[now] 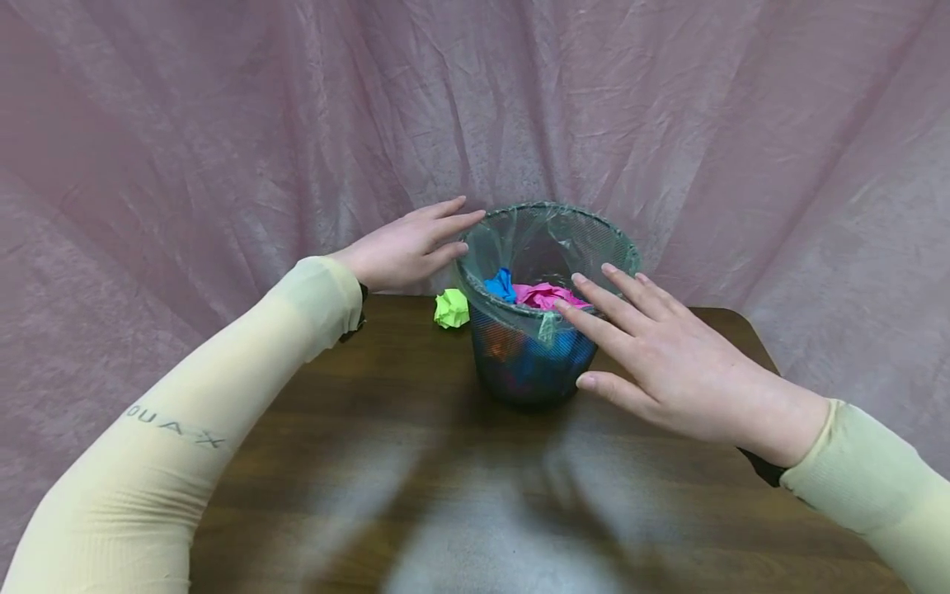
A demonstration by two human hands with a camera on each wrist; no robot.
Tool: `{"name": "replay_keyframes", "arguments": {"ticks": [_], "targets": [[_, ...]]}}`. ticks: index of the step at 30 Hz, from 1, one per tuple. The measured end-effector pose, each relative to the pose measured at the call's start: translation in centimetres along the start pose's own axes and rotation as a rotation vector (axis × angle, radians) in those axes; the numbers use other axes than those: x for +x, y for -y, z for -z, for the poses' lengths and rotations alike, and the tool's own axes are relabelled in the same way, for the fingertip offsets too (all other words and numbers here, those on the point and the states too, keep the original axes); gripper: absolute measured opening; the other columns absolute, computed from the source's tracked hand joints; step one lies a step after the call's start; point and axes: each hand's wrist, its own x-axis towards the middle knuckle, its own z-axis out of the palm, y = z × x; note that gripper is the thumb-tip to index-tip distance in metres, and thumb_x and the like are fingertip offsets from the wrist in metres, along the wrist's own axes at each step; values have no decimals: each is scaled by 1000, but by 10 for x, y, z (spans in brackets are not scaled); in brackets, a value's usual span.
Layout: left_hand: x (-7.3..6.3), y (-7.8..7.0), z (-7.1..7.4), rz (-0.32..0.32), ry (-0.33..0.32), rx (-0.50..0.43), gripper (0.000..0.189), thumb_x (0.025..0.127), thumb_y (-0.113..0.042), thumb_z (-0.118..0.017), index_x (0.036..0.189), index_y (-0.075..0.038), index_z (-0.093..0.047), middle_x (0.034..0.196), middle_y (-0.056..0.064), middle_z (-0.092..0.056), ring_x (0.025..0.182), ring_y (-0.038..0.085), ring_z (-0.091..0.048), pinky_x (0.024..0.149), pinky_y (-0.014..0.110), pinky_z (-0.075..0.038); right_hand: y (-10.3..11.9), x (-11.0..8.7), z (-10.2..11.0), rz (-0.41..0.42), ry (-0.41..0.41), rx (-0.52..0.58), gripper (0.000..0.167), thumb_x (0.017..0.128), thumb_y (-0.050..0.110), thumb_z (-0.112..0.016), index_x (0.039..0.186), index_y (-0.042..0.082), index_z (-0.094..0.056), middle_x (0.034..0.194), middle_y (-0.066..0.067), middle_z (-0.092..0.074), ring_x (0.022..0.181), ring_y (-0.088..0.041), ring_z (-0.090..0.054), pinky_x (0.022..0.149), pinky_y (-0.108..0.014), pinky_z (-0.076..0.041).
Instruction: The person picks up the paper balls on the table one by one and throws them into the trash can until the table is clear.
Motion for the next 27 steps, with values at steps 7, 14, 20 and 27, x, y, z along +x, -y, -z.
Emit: {"name": "replay_keyframes", "arguments": {"ticks": [7, 14, 20, 27], "targets": [[-8, 15, -4, 37, -8, -3, 60, 109, -36, -49, 164, -21, -28, 170, 12, -15, 155, 31, -17, 123, 49, -18, 12, 3, -4, 54, -5, -4, 77, 102, 54, -55, 165, 24, -23, 171, -2, -13, 156, -34, -9, 122, -54, -17], [-17, 30, -14, 85, 16, 18, 60, 109, -34, -49, 164, -20, -28, 169, 14, -16, 154, 33, -18, 123, 50, -19, 33, 5, -12, 172, -39, 3, 73, 104, 57, -49, 163, 20, -30, 168, -10, -22, 156, -33, -8, 122, -53, -18], [-22, 43, -28, 111, 33, 54, 61, 108, -32, -53, 163, -18, -30, 168, 18, -19, 153, 36, -21, 122, 53, -20, 52, 4, -28, 233, -17, 17, 70, 104, 58, -47, 162, 20, -35, 169, -8, -20, 155, -37, -14, 122, -53, -18], [-28, 54, -50, 105, 41, 132, 60, 106, -28, -56, 161, -15, -36, 165, 22, -25, 150, 40, -27, 119, 60, -23, 60, 7, -51, 212, 30, 70, 71, 104, 60, -45, 163, 21, -32, 169, -6, -20, 155, -35, -14, 123, -51, -18]]}}
